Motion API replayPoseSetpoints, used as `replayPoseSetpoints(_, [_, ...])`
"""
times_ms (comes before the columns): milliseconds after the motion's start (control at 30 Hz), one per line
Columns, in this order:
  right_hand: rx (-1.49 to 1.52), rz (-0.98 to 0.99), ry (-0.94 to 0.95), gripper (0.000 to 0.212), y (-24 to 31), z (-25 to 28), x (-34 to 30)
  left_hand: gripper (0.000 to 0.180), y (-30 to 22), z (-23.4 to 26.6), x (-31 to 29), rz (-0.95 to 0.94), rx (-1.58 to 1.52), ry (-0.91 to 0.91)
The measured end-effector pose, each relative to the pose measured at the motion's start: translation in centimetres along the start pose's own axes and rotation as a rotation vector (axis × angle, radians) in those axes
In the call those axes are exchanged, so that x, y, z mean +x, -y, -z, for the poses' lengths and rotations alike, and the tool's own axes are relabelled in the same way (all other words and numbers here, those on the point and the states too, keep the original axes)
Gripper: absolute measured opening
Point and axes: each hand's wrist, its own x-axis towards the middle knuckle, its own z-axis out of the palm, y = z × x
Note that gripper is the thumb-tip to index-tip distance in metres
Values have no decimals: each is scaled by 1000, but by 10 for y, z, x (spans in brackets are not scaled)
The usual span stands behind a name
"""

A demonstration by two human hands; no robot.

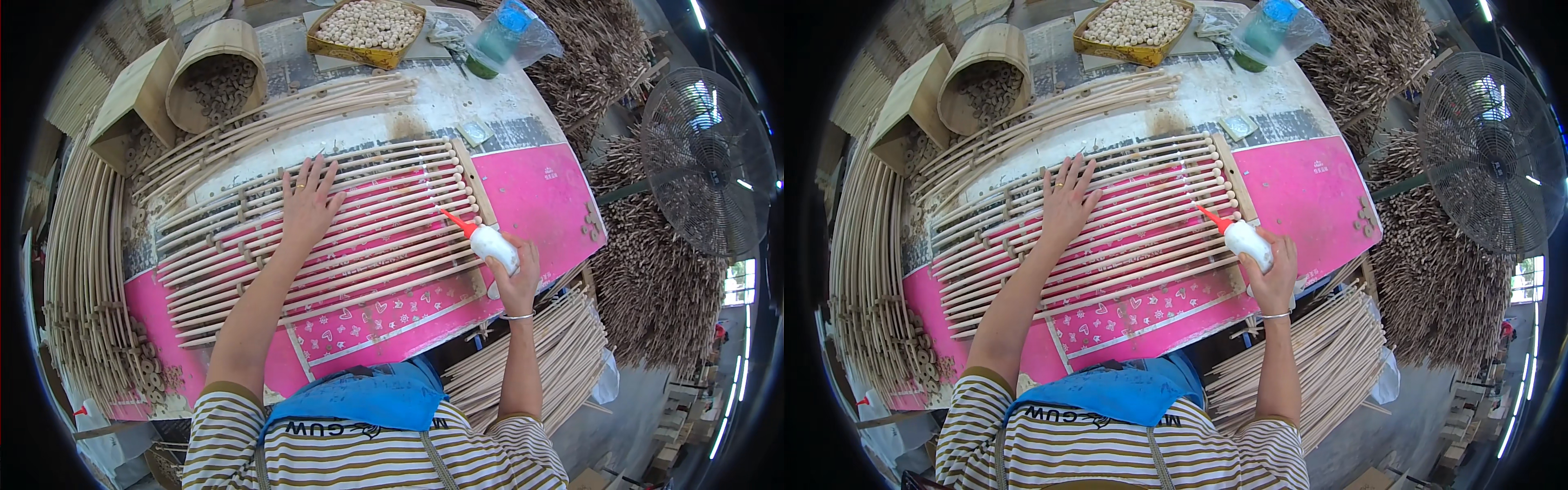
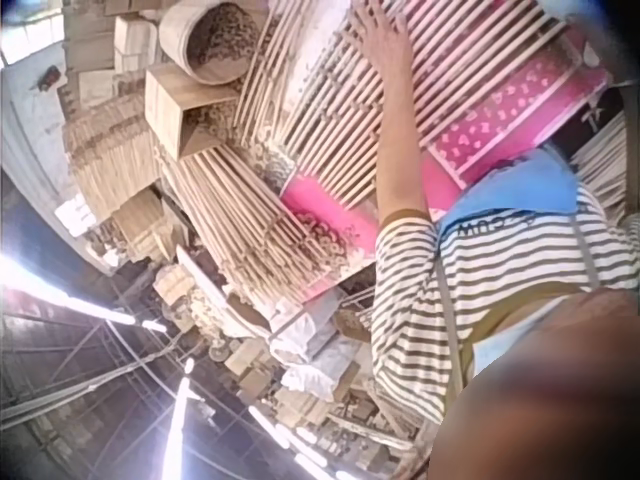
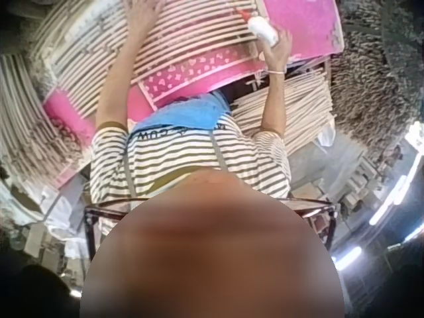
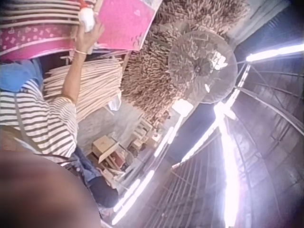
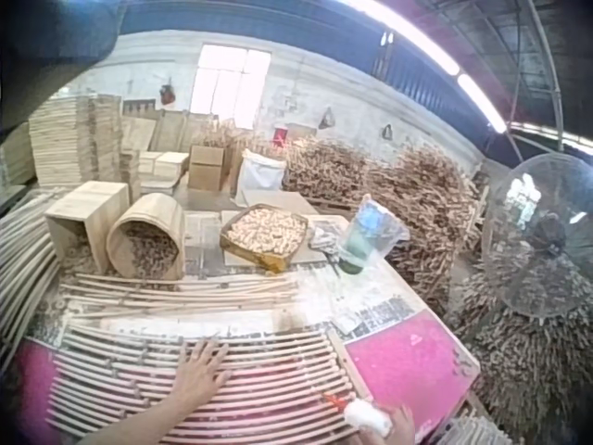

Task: Assemble a wooden lattice structure by threading rods through spacers and applying glue.

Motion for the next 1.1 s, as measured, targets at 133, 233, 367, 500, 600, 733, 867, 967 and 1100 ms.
replayPoseSetpoints(133, [-65,6,37,49,0,1,-4,63,0,0,-1,5,1,4])
replayPoseSetpoints(233, [-35,8,21,49,1,0,-6,63,0,-1,-1,-7,12,-8])
replayPoseSetpoints(367, [-2,12,9,49,2,1,-9,65,1,2,0,-6,14,24])
replayPoseSetpoints(500, [4,-20,-12,49,4,8,-16,70,-4,20,-9,-50,-15,-44])
replayPoseSetpoints(600, [-2,-43,-14,50,5,12,-23,74,-12,45,-41,-109,-56,-32])
replayPoseSetpoints(733, [-31,-66,2,50,6,14,-28,76,-28,71,-89,-188,-133,172])
replayPoseSetpoints(867, [-43,-46,3,50,7,13,-30,70,-34,76,-111,-230,-163,213])
replayPoseSetpoints(967, [-78,-37,11,50,9,12,-32,68,-37,69,-116,-258,-133,171])
replayPoseSetpoints(1100, [-66,-39,9,50,11,13,-34,60,-37,61,-120,-246,-114,178])
